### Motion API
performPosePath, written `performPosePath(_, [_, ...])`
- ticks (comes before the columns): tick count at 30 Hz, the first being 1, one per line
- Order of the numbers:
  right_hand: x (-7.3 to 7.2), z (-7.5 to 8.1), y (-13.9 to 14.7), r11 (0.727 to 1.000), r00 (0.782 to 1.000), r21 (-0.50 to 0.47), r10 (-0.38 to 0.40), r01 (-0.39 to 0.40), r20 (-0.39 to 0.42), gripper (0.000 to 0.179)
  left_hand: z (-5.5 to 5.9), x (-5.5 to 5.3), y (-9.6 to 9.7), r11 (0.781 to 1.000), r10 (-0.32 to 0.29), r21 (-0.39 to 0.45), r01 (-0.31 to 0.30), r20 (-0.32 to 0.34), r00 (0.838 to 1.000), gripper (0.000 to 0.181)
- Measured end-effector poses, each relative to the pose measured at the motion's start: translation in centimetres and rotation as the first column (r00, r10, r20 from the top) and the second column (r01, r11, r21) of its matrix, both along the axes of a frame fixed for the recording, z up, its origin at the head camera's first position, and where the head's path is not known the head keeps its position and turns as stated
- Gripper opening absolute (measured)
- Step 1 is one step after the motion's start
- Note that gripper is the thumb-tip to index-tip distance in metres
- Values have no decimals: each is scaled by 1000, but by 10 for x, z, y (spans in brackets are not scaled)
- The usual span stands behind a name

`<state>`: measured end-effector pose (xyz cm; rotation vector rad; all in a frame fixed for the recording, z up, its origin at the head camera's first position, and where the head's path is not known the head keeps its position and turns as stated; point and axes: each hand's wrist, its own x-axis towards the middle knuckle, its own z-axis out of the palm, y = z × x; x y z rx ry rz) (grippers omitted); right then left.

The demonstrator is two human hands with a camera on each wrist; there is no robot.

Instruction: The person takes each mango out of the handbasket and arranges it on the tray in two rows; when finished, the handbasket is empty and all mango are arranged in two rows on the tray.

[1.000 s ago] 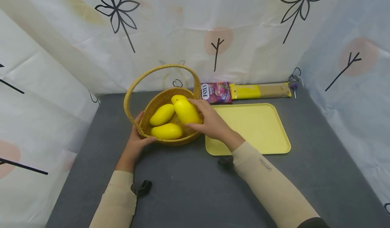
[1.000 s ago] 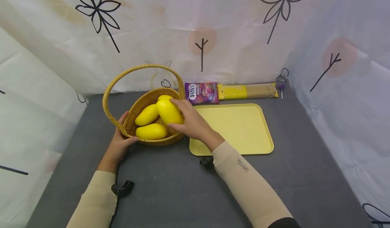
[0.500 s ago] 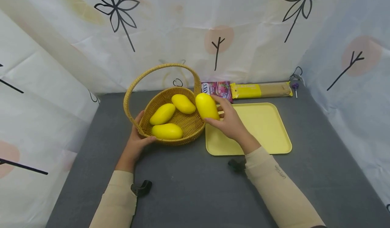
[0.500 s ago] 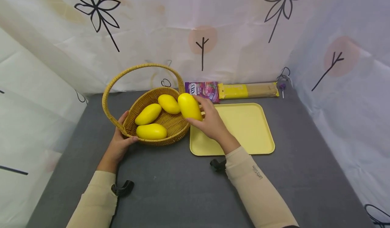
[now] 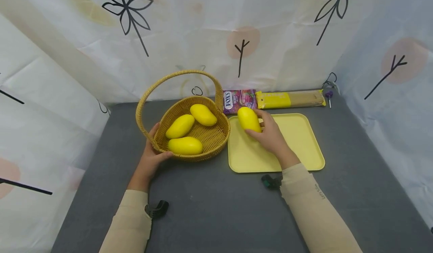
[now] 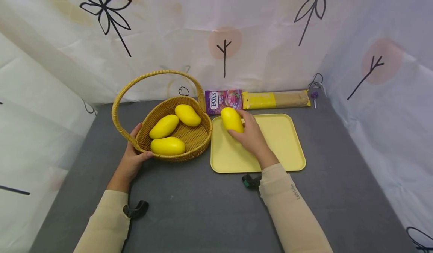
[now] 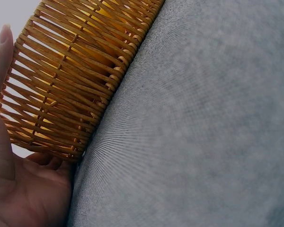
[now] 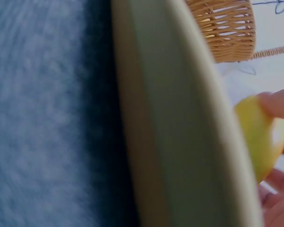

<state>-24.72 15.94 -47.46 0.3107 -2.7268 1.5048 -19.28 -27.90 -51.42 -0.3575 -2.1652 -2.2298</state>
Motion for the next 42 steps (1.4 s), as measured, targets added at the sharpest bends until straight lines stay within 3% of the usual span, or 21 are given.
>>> performPosePath(10, [-4,-17,4,998,998,49,-42,39,52,80,0,0,0,1000,-16,10,16,-3,1000,109])
performPosePath(16, [-5,-23,4,998,998,60,-22,18,54,88,-1,0,-2,1000,-24,18,24,-12,1000,108])
performPosePath(34, [-4,-26,4,996,999,79,-42,39,29,89,-1,0,-2,999,-30,18,30,-15,999,109])
performPosePath(42, [-2,-23,2,997,997,61,-59,56,55,92,-1,0,-2,999,-31,21,31,-18,999,109])
